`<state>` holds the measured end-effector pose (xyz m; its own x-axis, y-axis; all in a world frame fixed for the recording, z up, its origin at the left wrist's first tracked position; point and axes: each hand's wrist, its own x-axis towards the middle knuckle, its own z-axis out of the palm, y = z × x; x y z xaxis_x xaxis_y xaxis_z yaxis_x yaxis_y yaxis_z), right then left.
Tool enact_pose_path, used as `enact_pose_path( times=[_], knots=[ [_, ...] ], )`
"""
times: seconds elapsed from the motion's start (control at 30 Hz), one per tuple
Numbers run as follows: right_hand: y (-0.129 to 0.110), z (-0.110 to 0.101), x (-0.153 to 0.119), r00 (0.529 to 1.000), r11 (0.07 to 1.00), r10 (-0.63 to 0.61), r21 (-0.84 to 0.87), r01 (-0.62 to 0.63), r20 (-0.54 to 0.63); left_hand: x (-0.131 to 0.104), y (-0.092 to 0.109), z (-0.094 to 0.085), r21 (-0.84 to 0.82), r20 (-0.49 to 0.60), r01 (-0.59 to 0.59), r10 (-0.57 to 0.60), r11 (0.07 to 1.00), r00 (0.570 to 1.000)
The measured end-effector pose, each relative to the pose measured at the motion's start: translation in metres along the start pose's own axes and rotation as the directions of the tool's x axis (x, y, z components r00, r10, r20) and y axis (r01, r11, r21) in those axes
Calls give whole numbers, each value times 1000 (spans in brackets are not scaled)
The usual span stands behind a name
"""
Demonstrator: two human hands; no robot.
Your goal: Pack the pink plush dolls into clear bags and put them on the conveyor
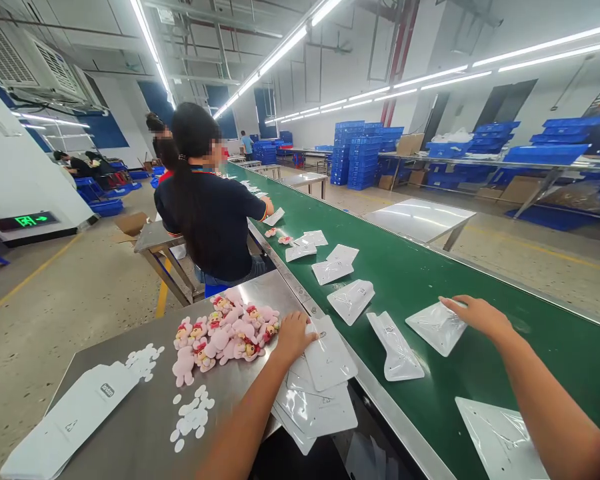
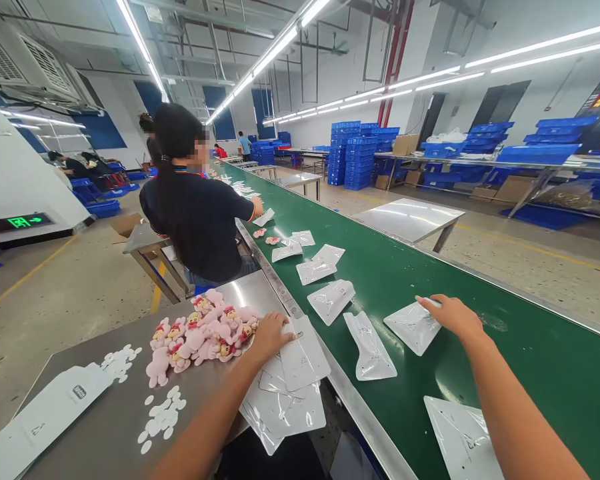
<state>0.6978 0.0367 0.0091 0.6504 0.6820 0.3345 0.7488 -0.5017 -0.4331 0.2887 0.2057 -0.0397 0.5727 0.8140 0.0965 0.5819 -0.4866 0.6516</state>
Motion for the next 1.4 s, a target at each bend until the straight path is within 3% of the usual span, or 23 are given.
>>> enact_pose_path(
  times=[0.1, 0.17, 0.2, 0.27, 0.33, 0.37, 0.43, 0.5, 0.57, 0.63, 0.7, 0.77, 0.9, 0.97, 1.1, 1.27, 1.33, 1.4],
  knots=[
    [-50, 7, -19, 999, 997, -40, -70, 38, -34, 5, 2, -5, -7, 4, -26, 26, 1000, 1000],
    [-105, 16, -38, 960, 963, -270, 43, 268, 72, 2, 7, -13, -32, -4, -58, 58, 998, 998],
    [-135, 21, -49, 901, 911, -405, 151, 383, 157, -1, 11, -19, -47, -9, -76, 75, 996, 997],
    [-189, 30, -68, 720, 765, -634, 361, 533, 283, -11, 19, -31, -71, -20, -106, 105, 992, 994],
    [-231, 37, -83, 542, 648, -760, 485, 588, 358, -25, 24, -44, -173, -58, -102, 93, 980, 994],
    [-246, 41, -88, 480, 609, -793, 524, 596, 375, -32, 24, -49, -279, -79, -79, 59, 957, 995],
    [-268, 49, -93, 435, 567, -823, 576, 589, 365, -49, 18, -58, -577, -76, -1, -52, 816, 996],
    [-282, 59, -95, 435, 531, -843, 618, 579, 317, -67, 7, -61, -821, 28, 108, -150, 560, 988],
    [-298, 74, -93, 384, 504, -861, 664, 553, 334, -84, -6, -59, -918, 155, 219, -210, 331, 965],
    [-318, 93, -87, 332, 538, -843, 679, 499, 424, -98, -17, -56, -943, 208, 270, -293, 192, 933],
    [-343, 115, -80, 348, 612, -791, 652, 447, 503, -105, -25, -54, -957, 200, 262, -373, 124, 906],
    [-370, 136, -73, 403, 665, -747, 619, 419, 530, -108, -29, -53, -964, 176, 244, -425, 109, 888],
    [-408, 166, -69, 411, 692, -721, 619, 371, 558, -103, -33, -54, -956, 70, 203, -511, 210, 857],
    [-415, 169, -72, 451, 702, -705, 630, 331, 548, -99, -34, -55, -946, 16, 173, -495, 273, 869],
    [-404, 142, -81, 593, 688, -655, 693, 213, 468, -91, -31, -54, -926, -33, 132, -425, 354, 905],
    [-367, 78, -110, 699, 349, -600, 914, -208, 388, -83, -9, -52, -857, -135, 111, -427, 504, 894],
    [-350, 60, -122, 743, 368, -554, 911, -185, 374, -82, 2, -51, -819, -154, 91, -369, 566, 916],
    [-333, 48, -129, 814, 436, -494, 897, -72, 305, -83, 13, -49, -781, -144, 78, -301, 620, 943]
  ],
)
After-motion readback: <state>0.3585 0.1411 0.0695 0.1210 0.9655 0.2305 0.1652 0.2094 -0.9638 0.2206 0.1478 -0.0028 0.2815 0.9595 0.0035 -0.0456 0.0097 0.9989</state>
